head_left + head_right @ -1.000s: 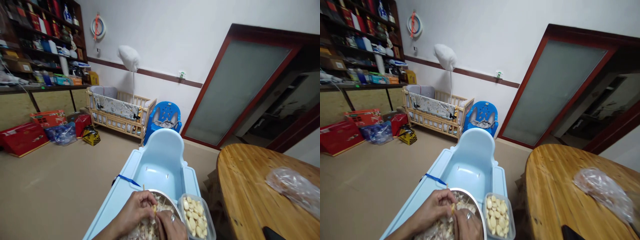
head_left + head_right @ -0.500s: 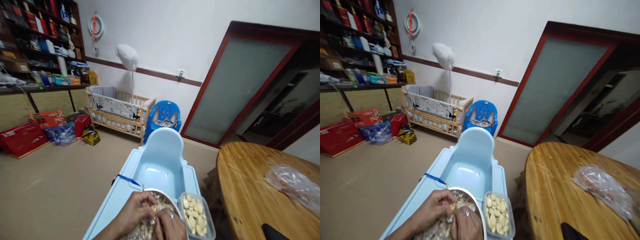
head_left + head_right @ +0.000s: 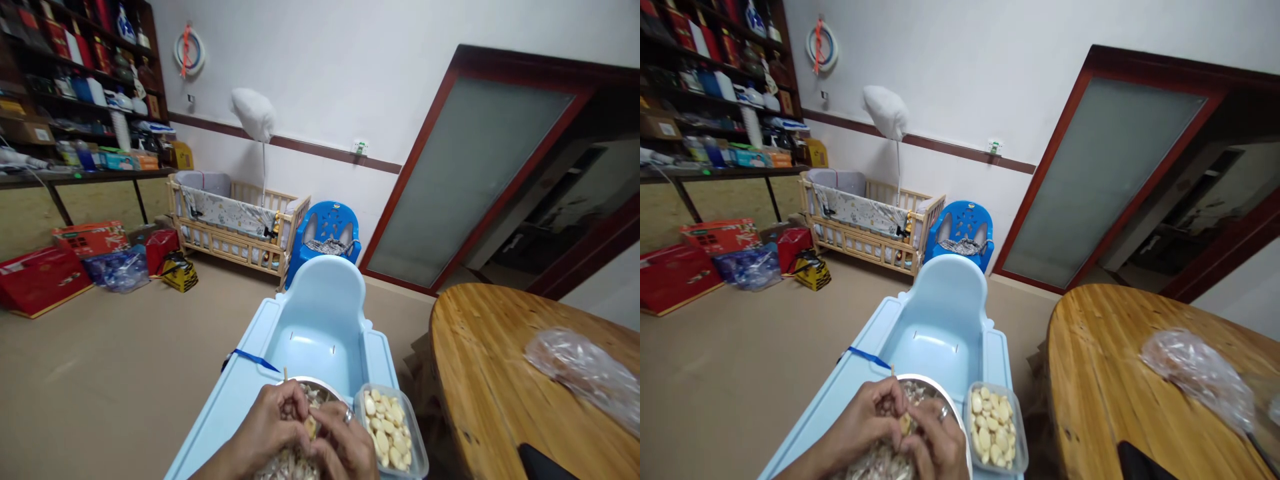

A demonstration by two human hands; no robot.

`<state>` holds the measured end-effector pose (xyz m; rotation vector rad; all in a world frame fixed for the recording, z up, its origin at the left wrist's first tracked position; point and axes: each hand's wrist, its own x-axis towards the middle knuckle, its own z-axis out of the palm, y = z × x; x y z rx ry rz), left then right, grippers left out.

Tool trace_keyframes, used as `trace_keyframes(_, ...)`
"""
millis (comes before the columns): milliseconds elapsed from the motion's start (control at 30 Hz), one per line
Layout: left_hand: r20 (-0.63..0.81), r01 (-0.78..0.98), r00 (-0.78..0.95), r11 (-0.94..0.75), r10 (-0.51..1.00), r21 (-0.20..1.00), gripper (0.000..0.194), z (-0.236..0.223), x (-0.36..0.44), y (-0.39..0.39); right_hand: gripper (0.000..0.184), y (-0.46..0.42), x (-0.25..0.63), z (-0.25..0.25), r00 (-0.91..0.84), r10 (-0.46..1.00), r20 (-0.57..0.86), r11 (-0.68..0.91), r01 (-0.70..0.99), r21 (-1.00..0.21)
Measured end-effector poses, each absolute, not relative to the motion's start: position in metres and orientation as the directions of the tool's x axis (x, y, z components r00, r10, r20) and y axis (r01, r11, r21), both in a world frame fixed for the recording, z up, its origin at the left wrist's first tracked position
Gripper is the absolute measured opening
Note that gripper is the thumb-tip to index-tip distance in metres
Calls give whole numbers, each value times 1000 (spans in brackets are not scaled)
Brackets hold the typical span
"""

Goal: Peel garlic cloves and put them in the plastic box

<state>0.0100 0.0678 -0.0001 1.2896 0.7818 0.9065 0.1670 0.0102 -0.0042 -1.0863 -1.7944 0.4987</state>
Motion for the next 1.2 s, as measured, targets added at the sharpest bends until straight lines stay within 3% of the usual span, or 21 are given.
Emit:
trace_keyframes(133, 210, -49, 438, -210, 874, 976, 18, 5, 8, 65, 16, 11, 163, -7, -47, 849, 526, 493, 429, -757)
trace_keyframes(233, 413, -33, 443, -446, 796, 895, 18, 11, 5, 64, 8, 11, 158, -9, 89, 837, 540, 458, 424, -781)
trace_keyframes(300, 470, -7, 442, -521, 764, 853, 18, 13, 4, 62, 5, 11, 155, -9, 136, 820, 555, 457, 428, -780)
trace_keyframes(433, 497, 68, 416, -570, 762, 819, 15, 11, 5, 60, 9, 12, 152, -10, 147, 782, 605, 489, 458, -743)
trace_keyframes(567, 487, 118, 421, -578, 765, 807, 13, 9, 6, 58, 16, 14, 155, -15, 142, 682, 717, 545, 555, -628)
trace_keyframes(733, 464, 175, 481, -600, 744, 781, 15, 7, 8, 58, 21, 17, 161, -20, -35, 619, 784, 621, 633, -462)
trace_keyframes(1200, 443, 229, 508, -612, 739, 757, 20, -1, 8, 59, 23, 22, 160, -48, -48, 530, 847, 543, 787, -295)
